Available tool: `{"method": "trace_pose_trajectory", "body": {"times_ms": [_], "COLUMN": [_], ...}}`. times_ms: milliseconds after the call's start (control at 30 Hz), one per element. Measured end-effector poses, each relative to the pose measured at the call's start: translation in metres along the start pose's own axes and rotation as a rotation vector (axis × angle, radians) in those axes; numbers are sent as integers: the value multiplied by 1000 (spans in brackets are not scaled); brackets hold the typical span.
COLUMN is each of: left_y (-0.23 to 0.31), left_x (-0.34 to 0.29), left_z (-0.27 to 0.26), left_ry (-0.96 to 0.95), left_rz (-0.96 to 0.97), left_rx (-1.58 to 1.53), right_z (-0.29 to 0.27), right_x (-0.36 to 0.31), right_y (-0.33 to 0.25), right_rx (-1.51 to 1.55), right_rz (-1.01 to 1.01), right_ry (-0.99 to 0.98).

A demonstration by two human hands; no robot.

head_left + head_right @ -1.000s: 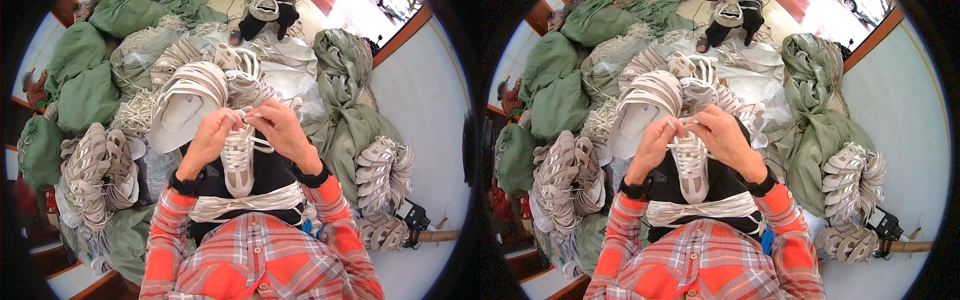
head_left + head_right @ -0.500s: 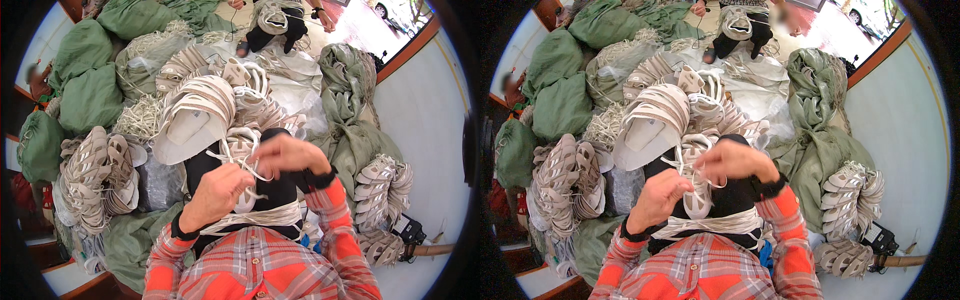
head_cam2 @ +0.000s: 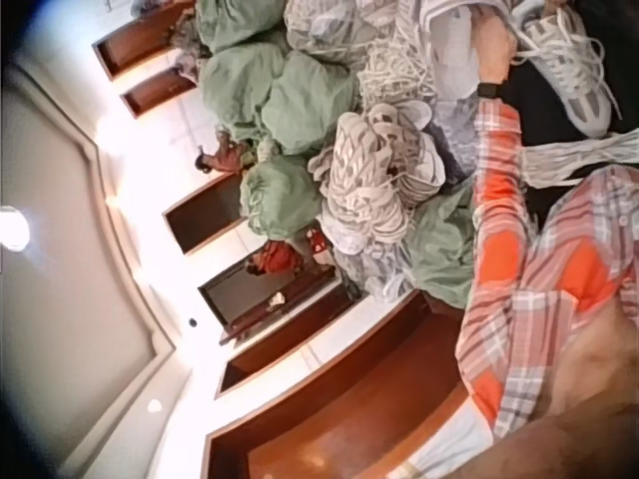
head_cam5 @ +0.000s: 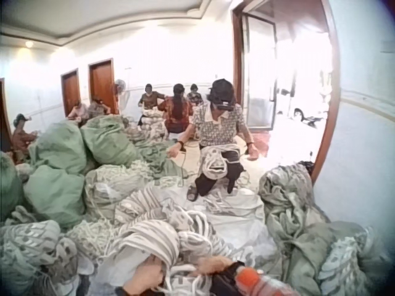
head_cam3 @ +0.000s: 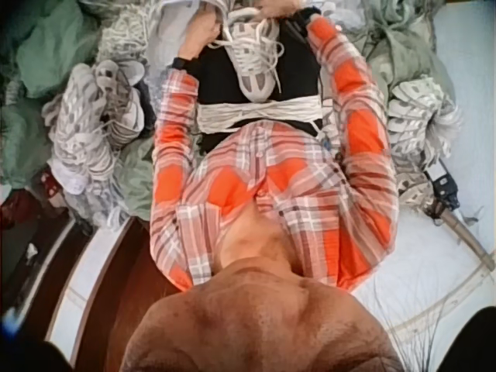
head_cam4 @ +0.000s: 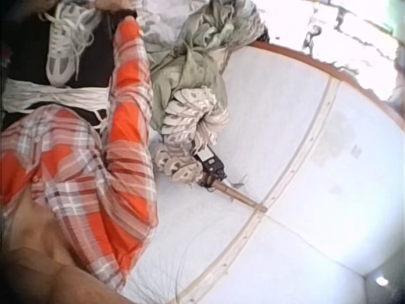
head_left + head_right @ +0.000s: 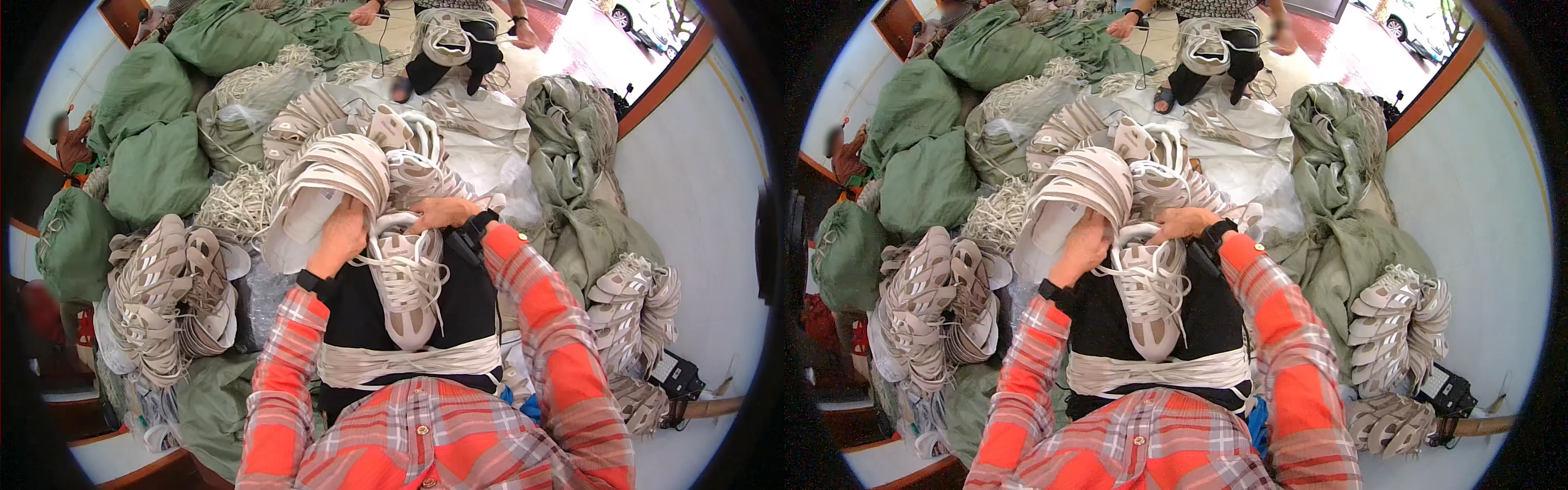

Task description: Thread laces through the eyelets of a shoe upper.

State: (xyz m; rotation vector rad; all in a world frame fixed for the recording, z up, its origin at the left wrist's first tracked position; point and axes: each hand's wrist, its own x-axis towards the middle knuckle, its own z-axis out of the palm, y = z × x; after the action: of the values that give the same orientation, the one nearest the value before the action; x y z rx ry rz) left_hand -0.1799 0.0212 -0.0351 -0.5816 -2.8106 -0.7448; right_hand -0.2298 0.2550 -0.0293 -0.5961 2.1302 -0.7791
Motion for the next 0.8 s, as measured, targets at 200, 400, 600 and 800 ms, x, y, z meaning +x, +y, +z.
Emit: {"method": "trace_pose_trajectory", "body": {"times_ms": [200, 400, 600, 800], "left_y": [-21, 0, -118, -102], "left_x": [-8, -47, -57, -65], "left_z": [13, -65, -101, -118], "left_ry": [-67, -54, 380, -193], "left_rz": [-25, 317, -189, -352], "left_rx": [124, -97, -316, -503], "right_z": [2, 81, 116, 101], "right_x": [-69, -91, -43, 42], "right_y": [-80, -78, -170, -173], "right_rx": [-85, 1428, 1341, 816], "right_rz": [92, -220, -662, -599], "right_ry": [297, 558, 228, 550]}}
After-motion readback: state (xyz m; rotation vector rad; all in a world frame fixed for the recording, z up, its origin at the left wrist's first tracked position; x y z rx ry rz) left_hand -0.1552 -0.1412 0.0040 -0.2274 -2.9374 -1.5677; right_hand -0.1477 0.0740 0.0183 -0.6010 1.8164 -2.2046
